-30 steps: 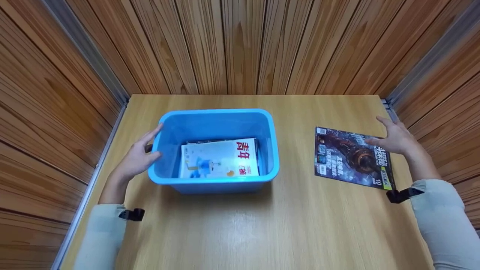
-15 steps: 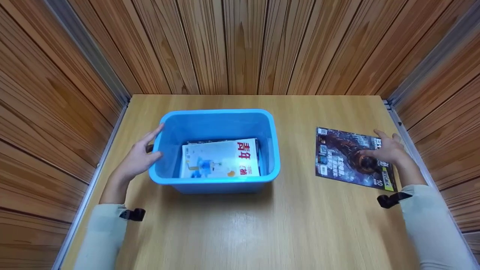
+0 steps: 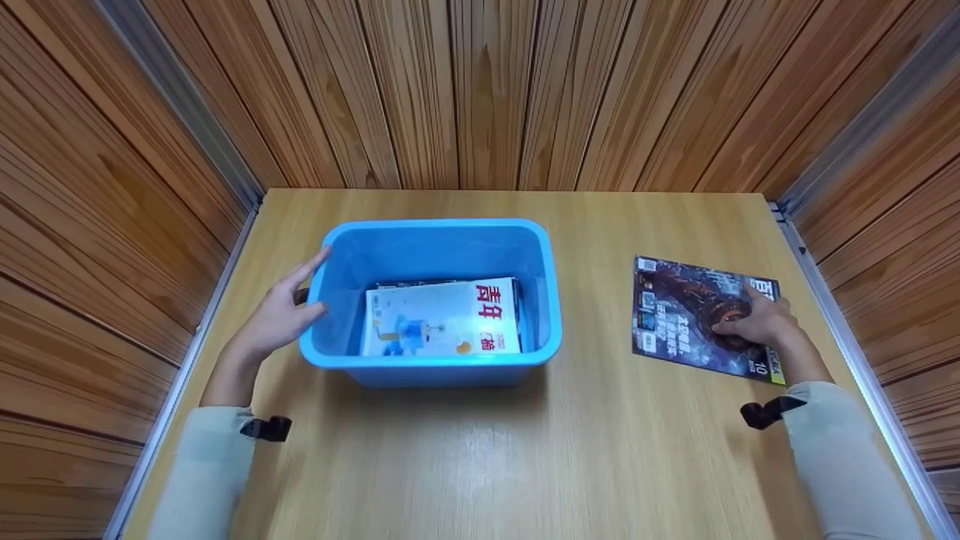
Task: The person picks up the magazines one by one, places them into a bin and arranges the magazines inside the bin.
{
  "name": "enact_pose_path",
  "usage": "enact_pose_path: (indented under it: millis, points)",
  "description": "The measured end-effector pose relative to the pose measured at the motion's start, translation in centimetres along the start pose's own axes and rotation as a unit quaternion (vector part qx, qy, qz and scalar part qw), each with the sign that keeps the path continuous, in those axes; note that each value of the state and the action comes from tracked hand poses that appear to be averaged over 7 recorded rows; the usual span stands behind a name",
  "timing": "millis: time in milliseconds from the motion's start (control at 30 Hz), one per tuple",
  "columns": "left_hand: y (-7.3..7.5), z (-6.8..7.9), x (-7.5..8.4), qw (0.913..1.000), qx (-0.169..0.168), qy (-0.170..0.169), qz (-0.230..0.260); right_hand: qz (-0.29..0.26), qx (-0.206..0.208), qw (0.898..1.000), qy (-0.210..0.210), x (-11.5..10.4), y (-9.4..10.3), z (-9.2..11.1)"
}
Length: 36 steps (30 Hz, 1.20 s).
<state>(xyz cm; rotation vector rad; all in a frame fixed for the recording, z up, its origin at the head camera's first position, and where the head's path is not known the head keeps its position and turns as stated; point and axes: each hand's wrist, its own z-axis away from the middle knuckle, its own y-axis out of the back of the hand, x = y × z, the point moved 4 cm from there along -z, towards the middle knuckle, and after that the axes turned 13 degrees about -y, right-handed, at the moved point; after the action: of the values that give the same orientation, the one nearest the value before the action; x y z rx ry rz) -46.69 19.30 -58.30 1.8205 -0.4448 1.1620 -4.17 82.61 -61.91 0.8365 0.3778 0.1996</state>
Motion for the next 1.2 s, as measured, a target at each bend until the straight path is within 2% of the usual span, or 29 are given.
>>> enact_pose_path:
  millis: [133, 267, 433, 733, 1200]
  points:
    - [0.0, -0.1, 0.1, 1.0, -0.002, -0.001, 0.003, -0.022, -0.002, 0.999, -0.027, 0.5, -0.1, -0.3]
    - [-0.1, -0.1, 0.0, 1.0, 0.0, -0.002, 0.009, -0.027, 0.011, 0.999, -0.037, 0.9, -0.3, -0.6]
    - [-0.2, -0.2, -0.2, 0.9999, 0.0, -0.001, 0.01, -0.013, 0.03, 0.999, -0.042, 1.4, -0.5, -0.7]
    - [-0.1, -0.1, -0.2, 1.0, 0.004, 0.001, 0.004, -0.02, 0.042, 0.998, -0.041, 1.3, -0.4, -0.2]
    - [0.0, 0.0, -0.1, 1.0, 0.001, 0.009, 0.004, -0.037, 0.036, 0.994, -0.093, 1.5, -0.5, -0.4]
